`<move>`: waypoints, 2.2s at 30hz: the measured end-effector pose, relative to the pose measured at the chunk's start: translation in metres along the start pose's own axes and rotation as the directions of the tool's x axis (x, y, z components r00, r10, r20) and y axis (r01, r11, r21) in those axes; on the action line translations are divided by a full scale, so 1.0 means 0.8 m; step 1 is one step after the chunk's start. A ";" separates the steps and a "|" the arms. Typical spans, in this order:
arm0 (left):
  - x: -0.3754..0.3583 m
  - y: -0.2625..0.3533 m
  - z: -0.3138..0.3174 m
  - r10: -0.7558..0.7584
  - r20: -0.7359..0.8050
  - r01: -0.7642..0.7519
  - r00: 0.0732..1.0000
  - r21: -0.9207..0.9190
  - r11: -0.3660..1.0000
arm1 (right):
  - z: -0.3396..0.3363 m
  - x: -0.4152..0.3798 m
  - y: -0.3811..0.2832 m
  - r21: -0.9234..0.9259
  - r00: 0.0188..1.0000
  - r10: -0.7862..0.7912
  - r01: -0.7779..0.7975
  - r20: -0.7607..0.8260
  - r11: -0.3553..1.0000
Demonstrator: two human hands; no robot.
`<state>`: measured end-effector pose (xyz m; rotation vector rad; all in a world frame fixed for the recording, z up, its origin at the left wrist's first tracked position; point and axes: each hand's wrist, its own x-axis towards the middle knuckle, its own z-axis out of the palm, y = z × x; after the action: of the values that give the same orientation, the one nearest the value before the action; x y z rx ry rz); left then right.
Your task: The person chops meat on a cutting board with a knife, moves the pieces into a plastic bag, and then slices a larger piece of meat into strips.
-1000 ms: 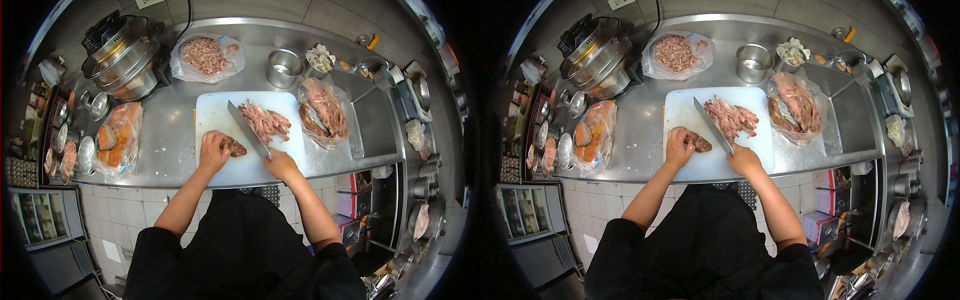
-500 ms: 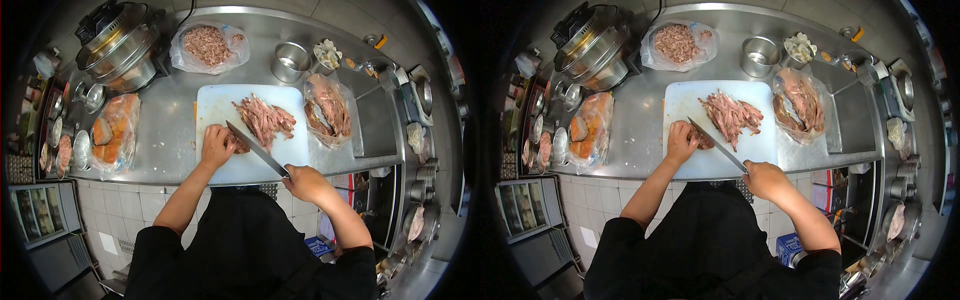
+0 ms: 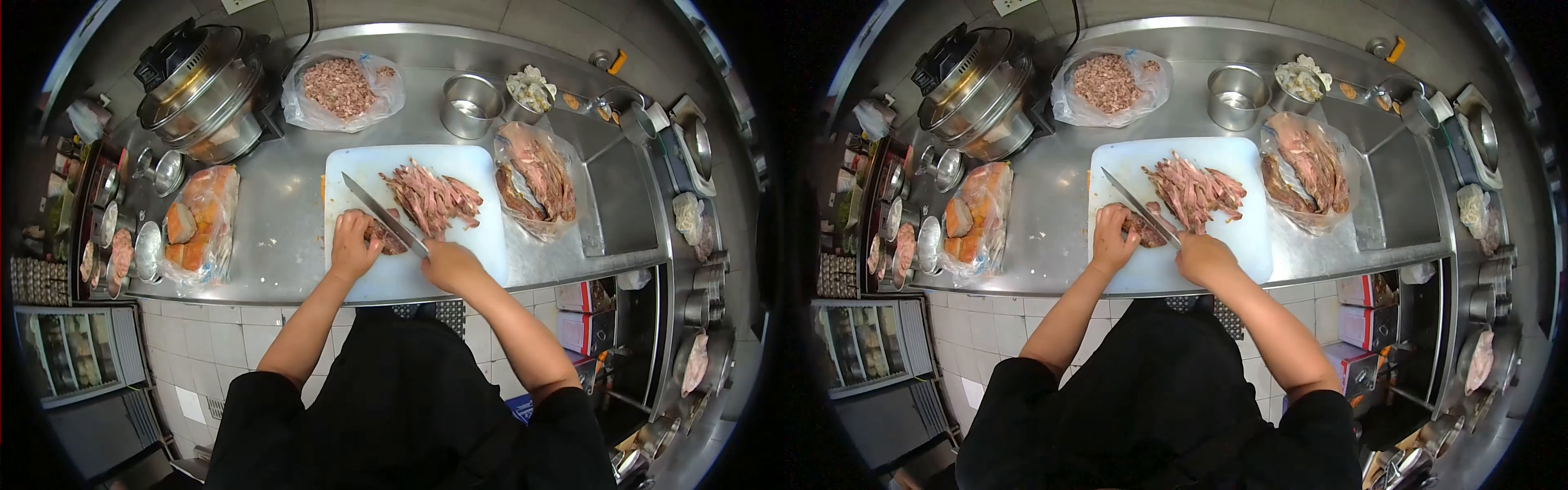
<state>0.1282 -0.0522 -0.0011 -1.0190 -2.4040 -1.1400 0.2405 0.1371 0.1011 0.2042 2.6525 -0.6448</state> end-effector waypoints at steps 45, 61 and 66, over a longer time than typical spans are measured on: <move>-0.001 -0.005 0.003 -0.058 -0.019 0.056 0.998 -0.085 0.995 | -0.068 -0.050 -0.029 0.006 0.945 0.126 -0.134 0.300 0.991; -0.007 -0.007 0.004 -0.059 -0.021 0.057 0.998 -0.081 0.995 | 0.036 0.025 -0.037 -0.032 0.995 0.072 -0.070 0.066 0.997; -0.008 -0.010 -0.009 -0.070 -0.032 0.066 0.997 -0.100 0.993 | 0.036 0.032 -0.034 -0.028 0.997 0.063 -0.062 0.043 0.998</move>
<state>0.1273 -0.0640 -0.0045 -0.9443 -2.3921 -1.3008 0.2213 0.1004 0.0782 0.2610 2.6002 -0.5865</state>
